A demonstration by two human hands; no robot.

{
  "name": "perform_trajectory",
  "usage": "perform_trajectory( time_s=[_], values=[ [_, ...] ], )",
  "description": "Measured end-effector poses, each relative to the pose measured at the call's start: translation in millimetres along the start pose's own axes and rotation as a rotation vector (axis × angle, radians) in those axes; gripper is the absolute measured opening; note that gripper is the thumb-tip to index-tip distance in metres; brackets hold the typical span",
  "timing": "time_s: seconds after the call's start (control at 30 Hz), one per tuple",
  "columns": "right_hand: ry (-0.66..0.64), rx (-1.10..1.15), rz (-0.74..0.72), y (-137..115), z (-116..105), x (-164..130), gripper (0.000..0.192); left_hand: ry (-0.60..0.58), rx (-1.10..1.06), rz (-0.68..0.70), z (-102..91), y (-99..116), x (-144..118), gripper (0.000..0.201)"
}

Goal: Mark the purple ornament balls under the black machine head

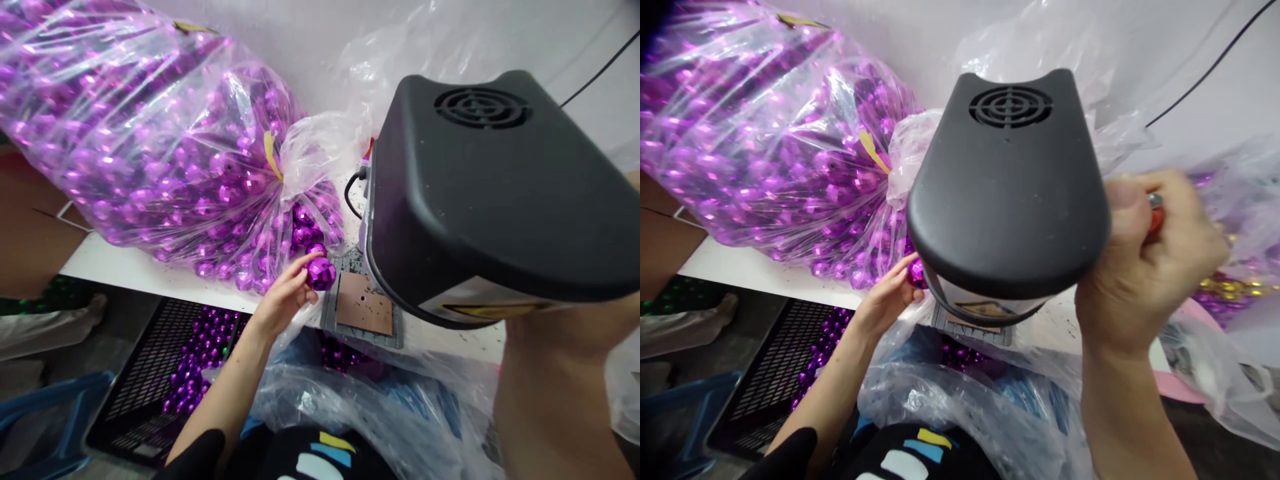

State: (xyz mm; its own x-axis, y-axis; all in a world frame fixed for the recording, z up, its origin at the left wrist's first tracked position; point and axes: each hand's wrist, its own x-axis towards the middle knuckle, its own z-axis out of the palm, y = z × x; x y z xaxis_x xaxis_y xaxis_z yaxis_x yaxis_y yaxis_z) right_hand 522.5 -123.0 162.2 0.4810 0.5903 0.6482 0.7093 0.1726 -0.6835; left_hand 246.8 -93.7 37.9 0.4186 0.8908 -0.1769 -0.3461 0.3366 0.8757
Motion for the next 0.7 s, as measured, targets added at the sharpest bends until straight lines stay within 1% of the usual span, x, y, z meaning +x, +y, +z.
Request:
perform_trajectory(
  time_s=[0.07,0.13,0.2,0.27,0.37,0.5,0.6,0.67,0.7],
  values=[
    [0.038,-0.019,-0.041,3,2,2,0.051,-0.068,-0.186,-0.095,9.0,-11,-2,0.048],
    [0.028,-0.010,-0.051,4,3,3,0.049,-0.090,-0.252,-0.156,16.1,-22,-1,0.048],
    [0.021,0.000,-0.061,5,4,3,0.045,-0.105,-0.281,-0.208,19.9,-31,0,0.043],
    [0.025,0.000,-0.074,5,3,2,0.042,-0.130,-0.337,-0.256,20.2,-37,0,0.036],
    [0.023,-0.004,-0.088,5,3,2,0.043,-0.137,-0.430,-0.315,16.2,-42,0,0.038],
    [0.046,0.011,-0.069,1,5,1,0.039,-0.077,-0.395,-0.339,13.3,-50,2,0.034],
    [0.046,0.010,-0.061,-5,6,0,0.041,-0.052,-0.299,-0.326,15.0,-53,3,0.040],
    [0.042,-0.003,-0.048,-4,5,1,0.046,-0.024,-0.207,-0.314,8.8,-46,-3,0.046],
    [0.026,-0.001,-0.024,-1,3,2,0.048,0.010,-0.157,-0.293,0.4,-39,-10,0.050]
  ],
)
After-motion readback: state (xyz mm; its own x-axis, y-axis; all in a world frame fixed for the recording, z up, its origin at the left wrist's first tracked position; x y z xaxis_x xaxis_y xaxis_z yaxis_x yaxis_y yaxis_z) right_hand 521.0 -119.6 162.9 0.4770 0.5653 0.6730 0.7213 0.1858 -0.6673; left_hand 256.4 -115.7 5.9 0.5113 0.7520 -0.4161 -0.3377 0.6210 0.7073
